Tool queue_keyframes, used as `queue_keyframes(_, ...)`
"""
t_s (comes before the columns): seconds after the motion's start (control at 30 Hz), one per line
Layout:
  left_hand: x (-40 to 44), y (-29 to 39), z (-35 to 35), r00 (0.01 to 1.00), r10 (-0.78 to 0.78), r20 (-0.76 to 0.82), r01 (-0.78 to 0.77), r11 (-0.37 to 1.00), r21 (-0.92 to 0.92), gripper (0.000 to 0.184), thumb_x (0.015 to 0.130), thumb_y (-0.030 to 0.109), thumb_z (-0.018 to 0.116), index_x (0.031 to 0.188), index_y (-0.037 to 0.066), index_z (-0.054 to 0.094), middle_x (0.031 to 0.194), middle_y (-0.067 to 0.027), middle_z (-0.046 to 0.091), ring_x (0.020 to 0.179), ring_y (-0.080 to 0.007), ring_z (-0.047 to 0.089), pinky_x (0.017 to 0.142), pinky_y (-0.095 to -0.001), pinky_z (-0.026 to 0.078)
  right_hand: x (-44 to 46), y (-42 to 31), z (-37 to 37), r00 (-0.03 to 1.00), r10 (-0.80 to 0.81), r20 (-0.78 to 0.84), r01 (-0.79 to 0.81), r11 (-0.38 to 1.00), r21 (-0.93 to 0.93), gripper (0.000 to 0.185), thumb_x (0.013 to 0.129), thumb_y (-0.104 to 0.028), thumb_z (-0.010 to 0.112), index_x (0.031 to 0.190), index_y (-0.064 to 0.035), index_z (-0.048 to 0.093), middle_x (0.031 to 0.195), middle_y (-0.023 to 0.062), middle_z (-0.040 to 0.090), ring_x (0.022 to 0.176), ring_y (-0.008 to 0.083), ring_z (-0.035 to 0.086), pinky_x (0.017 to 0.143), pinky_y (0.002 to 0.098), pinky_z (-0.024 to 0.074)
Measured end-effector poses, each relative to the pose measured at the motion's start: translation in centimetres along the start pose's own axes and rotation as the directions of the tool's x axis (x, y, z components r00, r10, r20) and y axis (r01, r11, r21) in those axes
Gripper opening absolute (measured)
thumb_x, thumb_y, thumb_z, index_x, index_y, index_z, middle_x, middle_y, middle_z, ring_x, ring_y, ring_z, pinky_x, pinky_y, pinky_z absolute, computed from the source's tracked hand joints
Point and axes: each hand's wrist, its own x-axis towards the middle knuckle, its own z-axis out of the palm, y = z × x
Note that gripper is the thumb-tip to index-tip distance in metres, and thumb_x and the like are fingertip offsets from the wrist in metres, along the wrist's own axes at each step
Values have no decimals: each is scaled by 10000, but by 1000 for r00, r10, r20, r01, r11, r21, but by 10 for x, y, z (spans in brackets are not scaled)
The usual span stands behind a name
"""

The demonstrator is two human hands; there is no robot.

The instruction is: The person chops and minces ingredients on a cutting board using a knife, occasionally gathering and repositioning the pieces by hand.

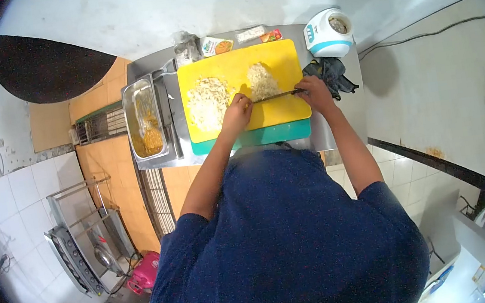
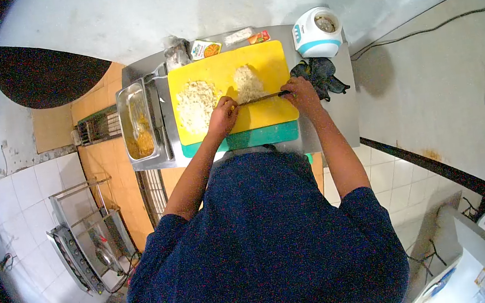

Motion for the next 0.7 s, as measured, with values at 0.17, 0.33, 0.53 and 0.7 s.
queue_keyframes(0.17, 2, -3, 3, 998, 23, -66, -25, 999, -25, 93, 887, 87, 657, 947, 16, 645, 1002, -159, 623, 767, -329, 647, 656, -396, 542, 3, -4, 0, 996, 85, 36, -87, 995, 53, 246, 712, -139, 782, 932, -49, 718, 939, 95, 658, 938, 326, 604, 839, 422, 489)
queue_keyframes(0.33, 2, 2, -1, 997, -51, -61, 44, 994, -101, 75, 877, 64, 662, 931, 11, 660, 952, -156, 633, 739, -324, 644, 652, -385, 536, -8, -4, 6, 998, 63, -20, -63, 998, -14, 195, 737, -169, 750, 915, -90, 733, 906, 92, 645, 923, 323, 609, 812, 437, 502)
queue_keyframes(0.53, -13, 1, -10, 976, -166, -142, 117, 945, -305, 148, 950, 116, 615, 985, -22, 655, 927, -129, 643, 759, -205, 651, 654, -321, 546, -39, -24, 1, 978, 205, -42, -200, 974, 110, 227, 754, -188, 773, 941, -64, 738, 918, 107, 678, 929, 299, 634, 839, 411, 504)
queue_keyframes(0.7, 1, 13, -15, 910, -361, -207, 101, 674, -732, 379, 1046, 283, 455, 1127, -57, 601, 984, -135, 651, 889, -204, 661, 787, -334, 556, -52, -57, -13, 878, 478, -9, -435, 807, 399, 241, 804, -194, 776, 948, -7, 726, 897, 140, 721, 818, 241, 691, 782, 347, 535)
